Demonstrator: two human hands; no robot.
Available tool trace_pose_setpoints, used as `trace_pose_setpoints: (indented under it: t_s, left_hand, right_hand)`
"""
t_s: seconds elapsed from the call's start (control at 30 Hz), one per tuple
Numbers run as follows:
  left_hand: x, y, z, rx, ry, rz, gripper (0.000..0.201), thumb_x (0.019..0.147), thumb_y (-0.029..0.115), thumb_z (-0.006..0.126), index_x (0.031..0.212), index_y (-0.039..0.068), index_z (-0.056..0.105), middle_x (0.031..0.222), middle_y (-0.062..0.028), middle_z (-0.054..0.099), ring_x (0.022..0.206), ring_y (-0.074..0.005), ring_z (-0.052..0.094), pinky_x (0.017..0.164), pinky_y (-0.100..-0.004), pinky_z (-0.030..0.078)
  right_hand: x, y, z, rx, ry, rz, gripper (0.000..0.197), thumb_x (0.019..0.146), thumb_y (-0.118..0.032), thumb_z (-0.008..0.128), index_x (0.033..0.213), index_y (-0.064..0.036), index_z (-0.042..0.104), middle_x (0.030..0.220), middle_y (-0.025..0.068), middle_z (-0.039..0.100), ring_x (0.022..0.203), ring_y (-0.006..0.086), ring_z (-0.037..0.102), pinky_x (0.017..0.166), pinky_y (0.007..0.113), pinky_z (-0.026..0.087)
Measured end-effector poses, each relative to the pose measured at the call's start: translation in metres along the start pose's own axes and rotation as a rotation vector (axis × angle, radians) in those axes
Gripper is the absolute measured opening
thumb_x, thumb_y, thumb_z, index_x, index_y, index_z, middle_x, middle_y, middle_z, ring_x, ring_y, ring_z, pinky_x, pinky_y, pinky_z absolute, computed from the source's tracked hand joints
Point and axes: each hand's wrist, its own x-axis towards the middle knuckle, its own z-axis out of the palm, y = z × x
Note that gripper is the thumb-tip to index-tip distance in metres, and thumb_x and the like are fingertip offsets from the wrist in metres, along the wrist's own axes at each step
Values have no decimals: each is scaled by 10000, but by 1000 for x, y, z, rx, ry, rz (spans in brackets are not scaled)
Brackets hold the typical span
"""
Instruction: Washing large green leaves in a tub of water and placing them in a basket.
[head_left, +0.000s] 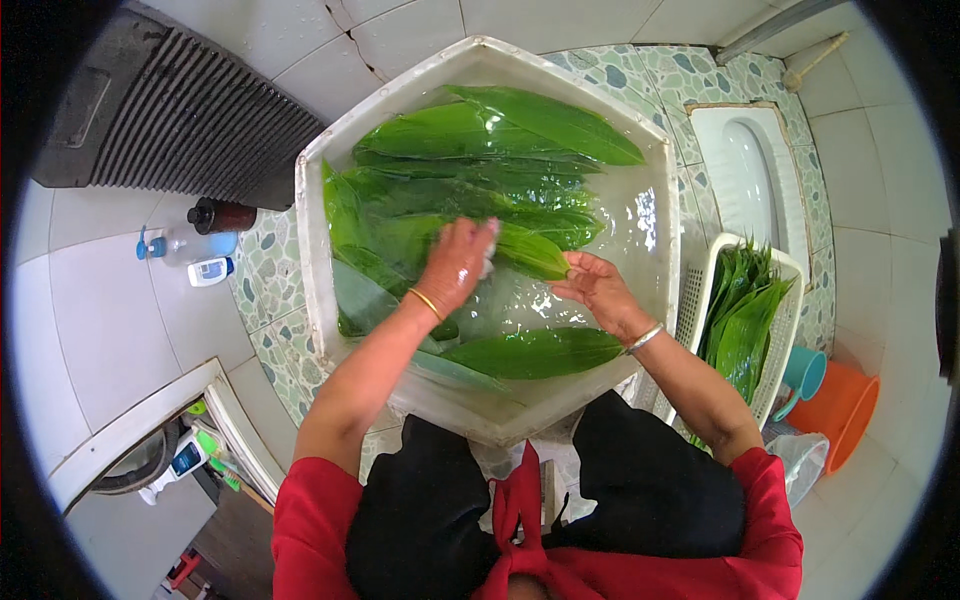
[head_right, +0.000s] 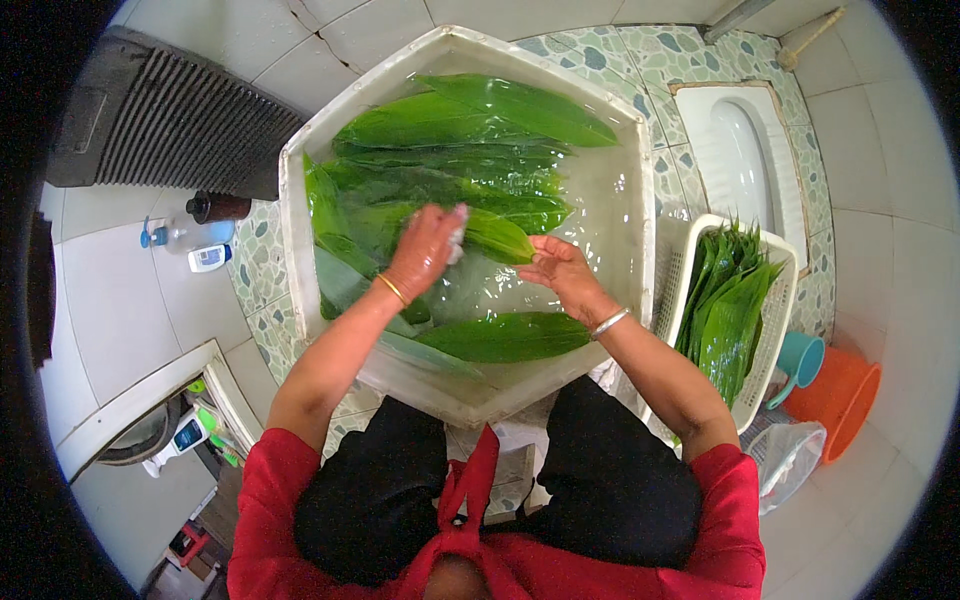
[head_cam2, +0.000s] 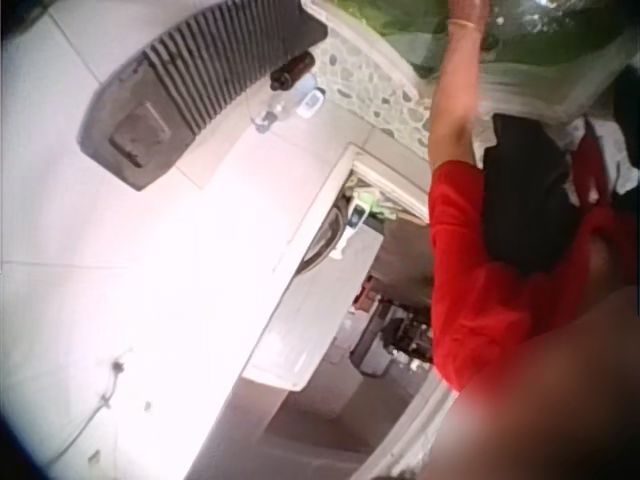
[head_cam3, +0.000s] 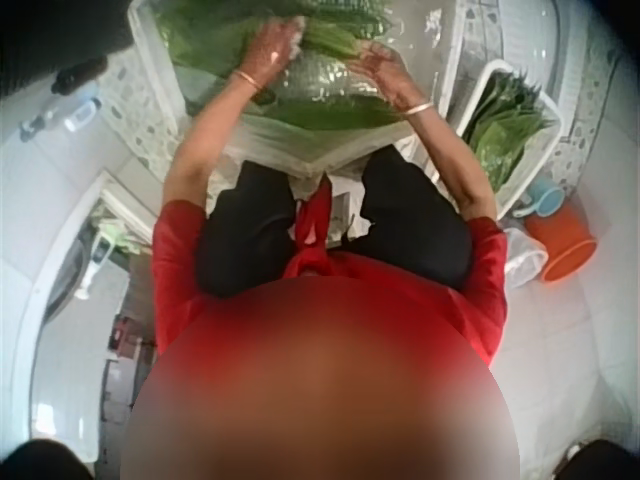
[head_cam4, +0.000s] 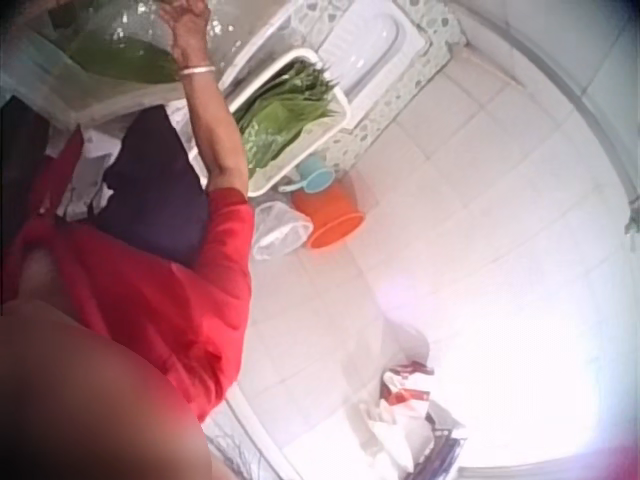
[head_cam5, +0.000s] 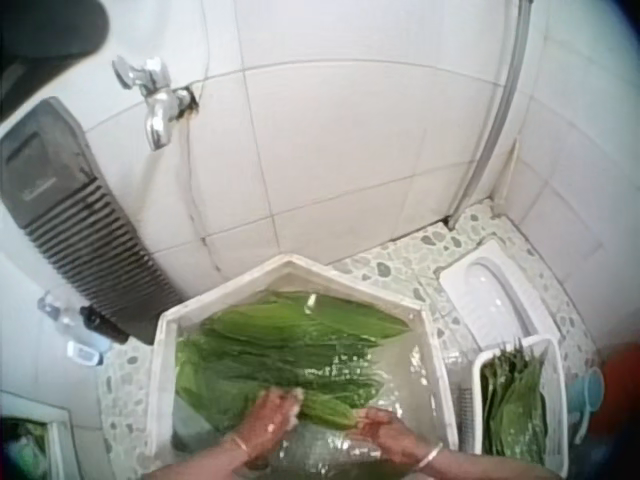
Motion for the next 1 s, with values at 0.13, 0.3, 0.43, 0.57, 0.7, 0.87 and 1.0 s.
trace_pose_setpoints:
  t_s: [0.13,0.3,0.43,0.57,0.7,0.87,1.0]
  left_hand:
    - [-1,2,-37,-355,145,-302,349,728,30,557,1066,117,549,877,-143,528,824,-326,524,728,-409,448]
    - [14,74,-29,-654,199,126,409,746,28,553,1145,114,526,901,-146,493,841,-302,506,782,-373,424]
    - [19,55,1,-406,139,97,476,747,70,602,1206,150,506,882,-116,461,808,-286,485,720,-373,427]
    - [11,11,-1,-83,87,5,445,748,110,616,1180,165,524,875,-125,459,804,-293,487,666,-379,436]
    - [-2,-30,-3,83,-32,-187,395,748,82,598,1133,150,543,898,-143,472,818,-333,501,693,-408,442]
    - [-8,-58,-19,80,218,-316,328,744,59,581,1066,115,555,918,-152,505,816,-349,524,716,-419,445]
    - [7,-1,-53,-638,245,-257,298,750,79,573,1047,90,547,910,-153,521,833,-327,533,728,-404,442]
  right_hand:
    - [1,-8,2,101,-72,-17,295,882,-7,478,1173,22,439,1088,107,549,934,217,602,834,322,506]
    - [9,-3,14,155,-131,-19,319,848,28,490,1164,21,454,1065,100,560,925,208,609,823,317,510]
    - [6,1,6,-15,-37,-25,289,857,28,471,1145,16,486,1063,107,583,918,213,617,818,320,510]
    - [-8,-21,2,-70,-2,-60,276,856,30,471,1132,29,482,1055,119,589,903,242,631,785,310,517]
    - [-10,-31,-16,-40,61,-73,265,849,28,487,1113,43,469,1029,133,587,867,258,643,739,299,532]
    - [-16,-36,-22,72,45,-65,251,856,18,488,1106,39,484,1038,146,595,873,267,642,732,309,539]
    - [-16,-35,-15,39,44,-82,269,860,0,488,1129,16,492,1042,130,601,868,248,641,736,307,538]
